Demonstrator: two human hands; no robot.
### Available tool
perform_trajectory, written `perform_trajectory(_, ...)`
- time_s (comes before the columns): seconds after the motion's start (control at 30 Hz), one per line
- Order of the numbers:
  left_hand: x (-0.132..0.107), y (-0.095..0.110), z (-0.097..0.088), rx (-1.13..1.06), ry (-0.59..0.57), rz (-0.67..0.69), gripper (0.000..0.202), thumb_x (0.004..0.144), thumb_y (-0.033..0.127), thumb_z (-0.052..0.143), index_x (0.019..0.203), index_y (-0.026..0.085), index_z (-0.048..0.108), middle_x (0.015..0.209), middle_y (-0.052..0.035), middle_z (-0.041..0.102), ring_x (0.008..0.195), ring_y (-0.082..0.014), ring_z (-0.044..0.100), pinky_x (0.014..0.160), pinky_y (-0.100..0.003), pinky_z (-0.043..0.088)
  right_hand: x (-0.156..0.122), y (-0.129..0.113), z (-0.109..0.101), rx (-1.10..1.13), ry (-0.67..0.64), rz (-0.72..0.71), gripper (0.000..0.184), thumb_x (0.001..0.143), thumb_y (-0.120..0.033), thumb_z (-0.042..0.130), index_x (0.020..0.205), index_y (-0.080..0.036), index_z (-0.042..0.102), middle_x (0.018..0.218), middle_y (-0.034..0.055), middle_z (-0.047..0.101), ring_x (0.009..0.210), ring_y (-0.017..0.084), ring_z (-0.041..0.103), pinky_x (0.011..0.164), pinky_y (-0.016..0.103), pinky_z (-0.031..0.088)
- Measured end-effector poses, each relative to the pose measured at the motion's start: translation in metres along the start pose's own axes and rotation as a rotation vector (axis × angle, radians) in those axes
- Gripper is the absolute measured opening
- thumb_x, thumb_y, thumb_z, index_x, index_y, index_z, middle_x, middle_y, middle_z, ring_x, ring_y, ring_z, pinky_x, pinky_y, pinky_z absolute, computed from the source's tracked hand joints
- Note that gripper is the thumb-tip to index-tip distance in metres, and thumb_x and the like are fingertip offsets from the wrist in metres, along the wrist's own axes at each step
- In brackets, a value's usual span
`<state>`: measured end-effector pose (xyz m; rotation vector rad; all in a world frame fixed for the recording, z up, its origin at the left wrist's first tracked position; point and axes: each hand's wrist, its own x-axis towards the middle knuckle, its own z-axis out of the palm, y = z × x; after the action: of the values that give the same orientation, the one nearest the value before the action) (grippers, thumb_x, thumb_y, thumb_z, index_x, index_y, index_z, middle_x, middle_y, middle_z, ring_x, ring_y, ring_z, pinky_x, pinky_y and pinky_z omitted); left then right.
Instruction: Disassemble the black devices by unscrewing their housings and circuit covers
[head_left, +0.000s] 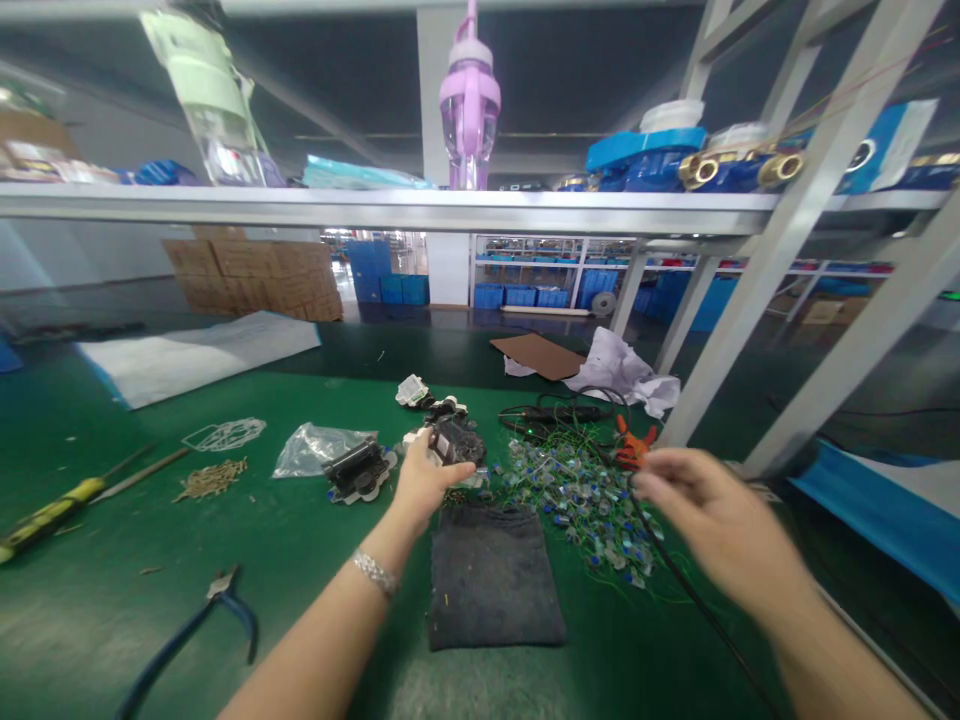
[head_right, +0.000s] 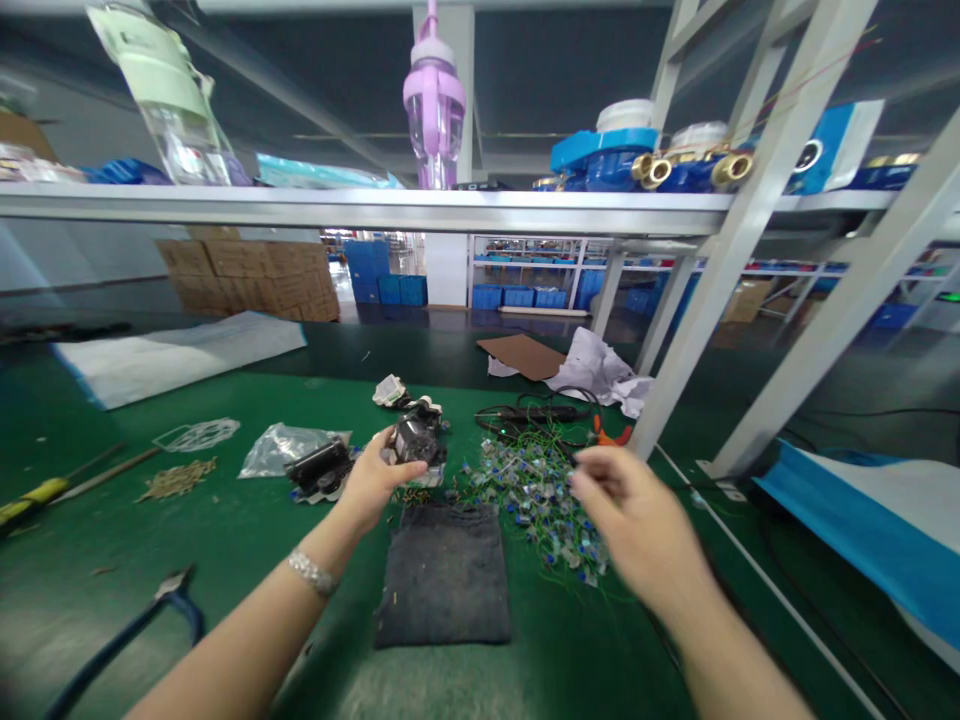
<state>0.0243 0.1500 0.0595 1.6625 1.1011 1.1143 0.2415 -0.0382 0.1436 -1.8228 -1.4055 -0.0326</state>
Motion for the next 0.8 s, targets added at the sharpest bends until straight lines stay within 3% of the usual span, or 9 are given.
perform_trajectory(0.03,-0.009,-0.005,0.002,-0.066,0.014,-0.033,0.069,0.057,0.03,0.072,0.117,0.015,0.042,0.107,-0.0087,0.056,0.1,-0.0212,0.054,0.087,-0.032,0.042,0.0,-0.011,0.025,0.04,-0.139,-0.033,0.013,0.081,-0.023,0.053,0.093,-0.018,0.052,0.081,0.0031,0.06,0.072,0.012,0.059,0.065,0.023,0.048)
perform_trajectory(0.1,-0.026,-0.013,0.007,-0.167,0.042,-0.085,0.066,0.059,0.031,0.071,0.116,0.015,0.042,0.109,-0.0096,0.056,0.098,-0.0211,0.056,0.084,-0.031,0.044,-0.001,-0.032,0.075,0.033,-0.265,-0.116,0.02,0.079,-0.02,0.057,0.097,-0.019,0.049,0.084,0.0018,0.059,0.074,0.012,0.058,0.066,0.023,0.048)
perform_trajectory(0.17,-0.039,-0.018,0.012,-0.279,0.059,-0.126,0.063,0.061,0.031,0.069,0.115,0.015,0.042,0.11,-0.0102,0.055,0.096,-0.0205,0.057,0.082,-0.03,0.045,-0.002,-0.047,0.115,-0.012,-0.309,-0.166,0.03,0.074,-0.021,0.063,0.1,-0.019,0.048,0.089,0.0027,0.057,0.076,0.015,0.057,0.067,0.025,0.046)
perform_trajectory(0.23,-0.047,-0.022,0.015,-0.454,0.076,-0.177,0.064,0.059,0.029,0.07,0.114,0.015,0.042,0.11,-0.0098,0.055,0.094,-0.0196,0.057,0.08,-0.029,0.046,-0.003,-0.054,0.139,-0.072,-0.325,-0.209,0.027,0.073,-0.021,0.064,0.096,-0.018,0.05,0.091,0.0036,0.054,0.076,0.016,0.055,0.066,0.027,0.045)
perform_trajectory(0.33,-0.052,-0.027,0.018,-0.742,0.067,-0.259,0.064,0.055,0.026,0.074,0.111,0.016,0.044,0.106,-0.0078,0.056,0.09,-0.018,0.057,0.079,-0.028,0.045,-0.002,-0.053,0.152,-0.14,-0.343,-0.286,0.01,0.077,-0.018,0.059,0.084,-0.017,0.052,0.086,0.0034,0.05,0.072,0.016,0.053,0.063,0.026,0.042)
perform_trajectory(0.43,-0.052,-0.031,0.018,-0.917,-0.078,-0.273,0.059,0.054,0.027,0.076,0.105,0.015,0.048,0.095,-0.0062,0.059,0.084,-0.0166,0.057,0.076,-0.026,0.045,-0.001,-0.048,0.154,-0.158,-0.364,-0.362,0.0,0.082,-0.017,0.053,0.082,-0.017,0.052,0.082,0.0026,0.048,0.071,0.015,0.052,0.062,0.025,0.039)
perform_trajectory(0.5,-0.051,-0.034,0.016,-0.985,-0.176,-0.276,0.057,0.054,0.032,0.076,0.102,0.014,0.051,0.089,-0.0054,0.06,0.081,-0.0165,0.057,0.072,-0.025,0.044,-0.002,-0.046,0.155,-0.15,-0.368,-0.394,0.004,0.085,-0.018,0.049,0.084,-0.017,0.052,0.081,0.0025,0.048,0.07,0.015,0.051,0.062,0.025,0.039)
perform_trajectory(0.7,-0.047,-0.035,0.005,-0.966,-0.373,-0.234,0.072,0.045,0.027,0.081,0.108,0.015,0.048,0.093,-0.0058,0.059,0.086,-0.0177,0.055,0.077,-0.026,0.042,-0.007,-0.041,0.16,-0.103,-0.37,-0.393,0.002,0.082,-0.015,0.049,0.083,-0.017,0.05,0.078,0.0016,0.05,0.066,0.013,0.051,0.058,0.023,0.039)
perform_trajectory(0.8,-0.046,-0.033,0.005,-0.83,-0.368,-0.188,0.083,0.043,0.023,0.081,0.117,0.016,0.042,0.098,-0.0069,0.058,0.089,-0.0203,0.055,0.081,-0.029,0.041,-0.006,-0.034,0.159,-0.107,-0.37,-0.375,0.004,0.084,-0.019,0.048,0.08,-0.018,0.049,0.076,0.0012,0.051,0.068,0.013,0.052,0.059,0.022,0.04)
